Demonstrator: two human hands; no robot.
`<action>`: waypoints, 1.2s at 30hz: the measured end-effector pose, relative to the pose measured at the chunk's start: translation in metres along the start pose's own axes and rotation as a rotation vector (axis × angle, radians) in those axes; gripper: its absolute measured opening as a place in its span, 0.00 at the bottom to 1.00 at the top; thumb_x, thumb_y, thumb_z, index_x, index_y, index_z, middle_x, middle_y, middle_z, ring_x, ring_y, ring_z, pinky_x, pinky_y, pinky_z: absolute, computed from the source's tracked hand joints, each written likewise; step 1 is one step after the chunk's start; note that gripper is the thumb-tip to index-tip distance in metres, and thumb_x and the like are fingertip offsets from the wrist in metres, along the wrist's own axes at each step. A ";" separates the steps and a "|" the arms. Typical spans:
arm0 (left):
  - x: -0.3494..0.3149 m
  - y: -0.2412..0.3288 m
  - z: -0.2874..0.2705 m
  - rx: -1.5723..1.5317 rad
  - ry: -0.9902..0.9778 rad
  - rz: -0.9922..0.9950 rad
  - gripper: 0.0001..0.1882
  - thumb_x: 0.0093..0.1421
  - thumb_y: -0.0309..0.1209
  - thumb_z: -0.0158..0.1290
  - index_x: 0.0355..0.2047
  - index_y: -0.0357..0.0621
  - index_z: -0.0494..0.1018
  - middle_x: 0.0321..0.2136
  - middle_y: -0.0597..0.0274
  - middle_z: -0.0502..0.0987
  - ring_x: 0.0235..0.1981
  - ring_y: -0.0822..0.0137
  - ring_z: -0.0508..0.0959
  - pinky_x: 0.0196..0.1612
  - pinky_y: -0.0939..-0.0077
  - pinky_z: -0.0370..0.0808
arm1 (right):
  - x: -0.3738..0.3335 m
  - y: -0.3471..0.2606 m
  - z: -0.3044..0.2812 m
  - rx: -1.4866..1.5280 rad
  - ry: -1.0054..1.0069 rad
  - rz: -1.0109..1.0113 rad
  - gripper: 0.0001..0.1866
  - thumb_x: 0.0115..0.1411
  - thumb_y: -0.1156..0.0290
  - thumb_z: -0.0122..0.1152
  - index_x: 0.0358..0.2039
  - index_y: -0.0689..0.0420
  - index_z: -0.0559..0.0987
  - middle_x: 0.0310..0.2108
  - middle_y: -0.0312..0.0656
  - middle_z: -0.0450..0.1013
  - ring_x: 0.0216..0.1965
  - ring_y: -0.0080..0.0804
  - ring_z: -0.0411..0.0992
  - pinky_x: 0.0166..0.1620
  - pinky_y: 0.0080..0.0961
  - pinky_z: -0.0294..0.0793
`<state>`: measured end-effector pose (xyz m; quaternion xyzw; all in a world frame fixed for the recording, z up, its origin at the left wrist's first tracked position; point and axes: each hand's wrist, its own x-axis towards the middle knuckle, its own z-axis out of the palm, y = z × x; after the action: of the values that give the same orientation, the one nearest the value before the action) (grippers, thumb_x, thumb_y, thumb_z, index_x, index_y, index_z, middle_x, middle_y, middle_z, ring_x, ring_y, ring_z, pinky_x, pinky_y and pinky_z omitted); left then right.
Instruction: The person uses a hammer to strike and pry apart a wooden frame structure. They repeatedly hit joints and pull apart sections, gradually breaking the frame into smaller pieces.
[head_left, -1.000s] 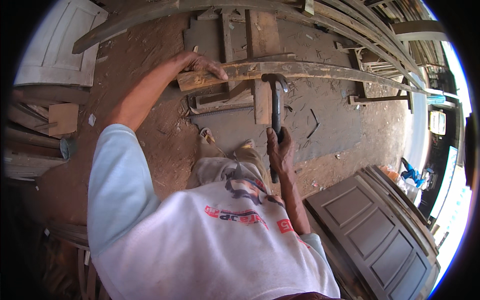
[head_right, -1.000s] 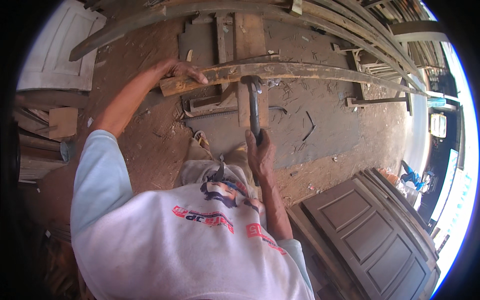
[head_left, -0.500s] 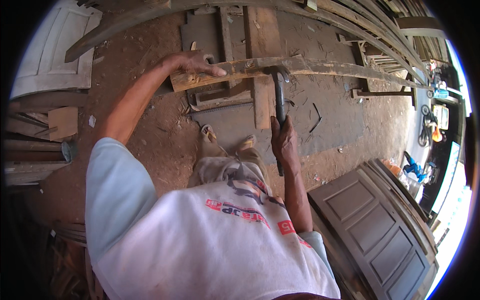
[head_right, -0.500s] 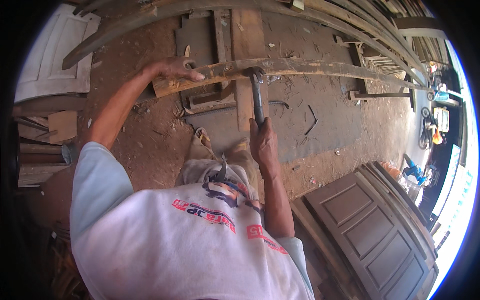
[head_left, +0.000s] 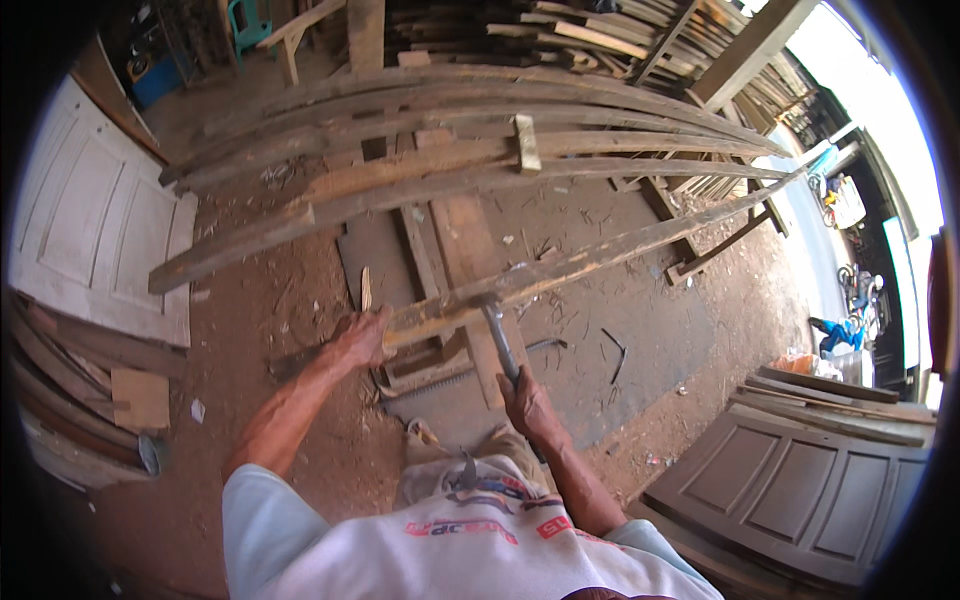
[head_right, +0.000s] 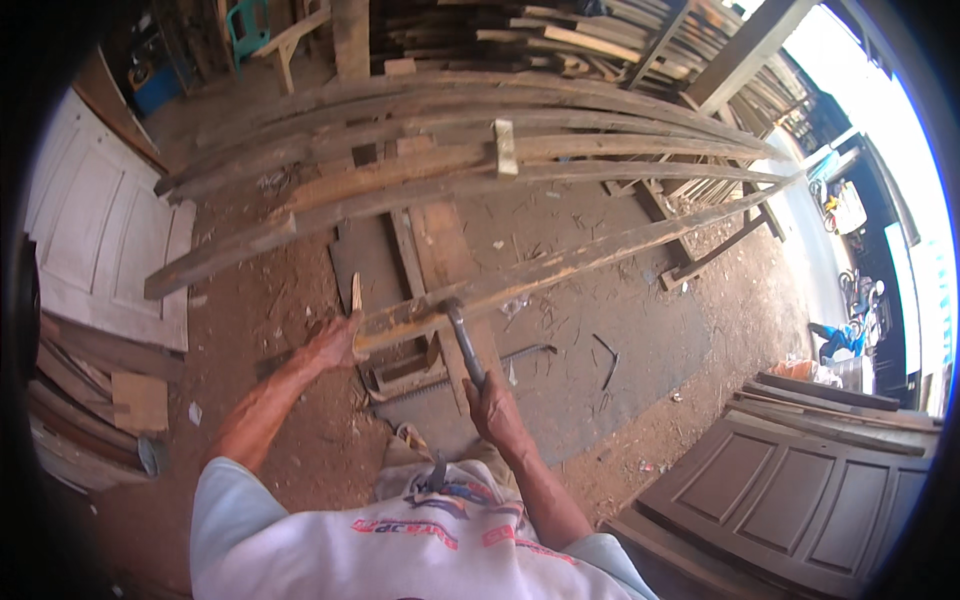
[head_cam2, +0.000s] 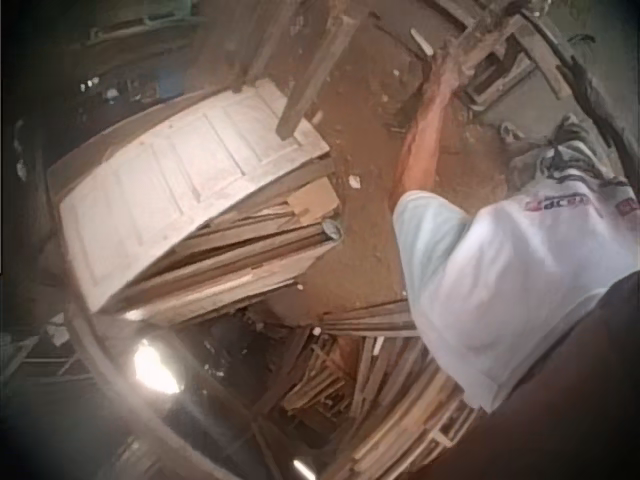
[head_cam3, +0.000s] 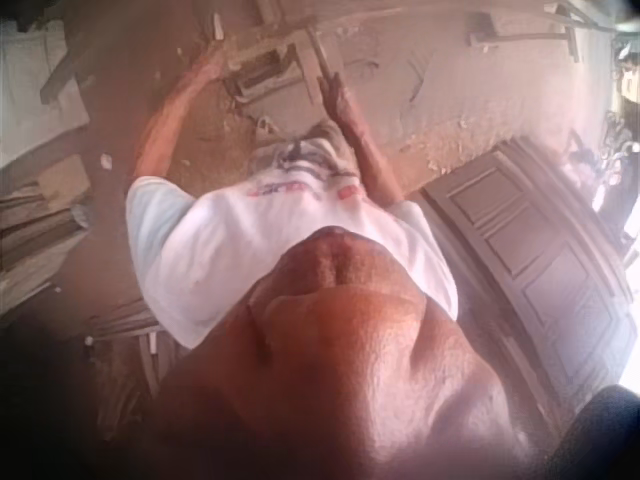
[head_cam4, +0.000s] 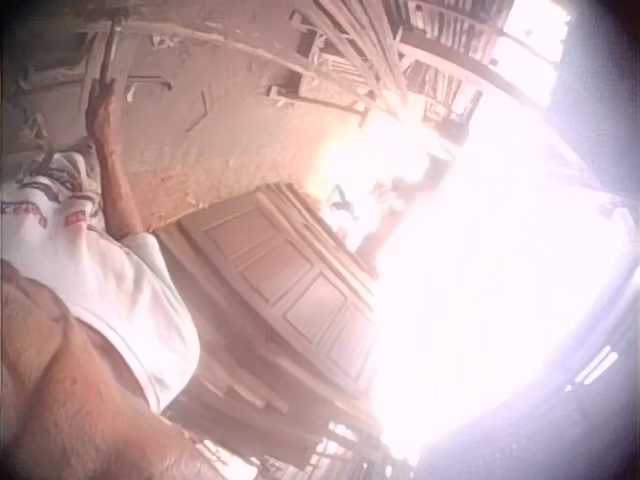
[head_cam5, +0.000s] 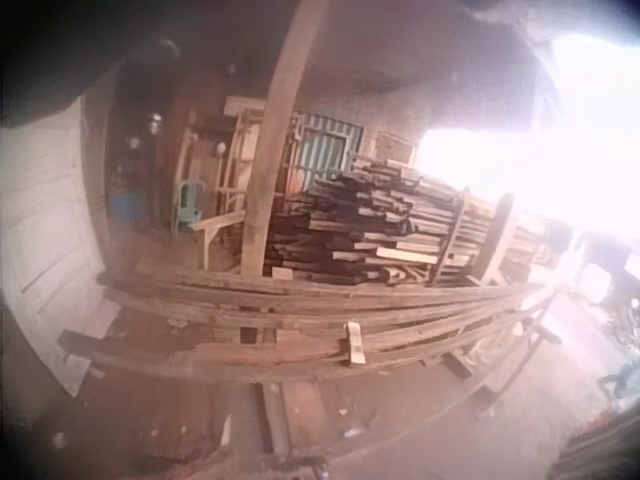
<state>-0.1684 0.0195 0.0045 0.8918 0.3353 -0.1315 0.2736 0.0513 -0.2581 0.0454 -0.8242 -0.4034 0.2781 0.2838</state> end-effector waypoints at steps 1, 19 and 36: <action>-0.009 -0.005 0.001 0.016 0.011 -0.019 0.45 0.50 0.41 0.70 0.61 0.31 0.62 0.42 0.32 0.79 0.48 0.38 0.81 0.51 0.49 0.79 | 0.003 0.000 0.003 0.005 -0.024 -0.009 0.22 0.71 0.55 0.55 0.42 0.65 0.71 0.29 0.71 0.73 0.38 0.75 0.73 0.35 0.58 0.71; -0.019 0.027 -0.002 -0.021 -0.114 -0.127 0.48 0.55 0.43 0.67 0.67 0.31 0.56 0.58 0.35 0.71 0.60 0.43 0.74 0.62 0.53 0.72 | -0.020 0.042 0.031 -0.003 0.059 -0.047 0.25 0.70 0.53 0.57 0.41 0.69 0.74 0.26 0.69 0.70 0.30 0.73 0.69 0.31 0.52 0.68; -0.015 0.005 0.002 0.070 0.168 -0.036 0.38 0.54 0.37 0.68 0.57 0.31 0.61 0.51 0.39 0.77 0.54 0.44 0.78 0.56 0.51 0.76 | 0.018 -0.021 -0.006 -0.131 -0.162 -0.141 0.19 0.71 0.56 0.57 0.38 0.63 0.71 0.21 0.56 0.72 0.22 0.55 0.73 0.27 0.44 0.69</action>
<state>-0.1759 0.0074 0.0115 0.9026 0.3683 -0.0725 0.2109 0.0543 -0.2338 0.0593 -0.7853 -0.4995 0.2961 0.2146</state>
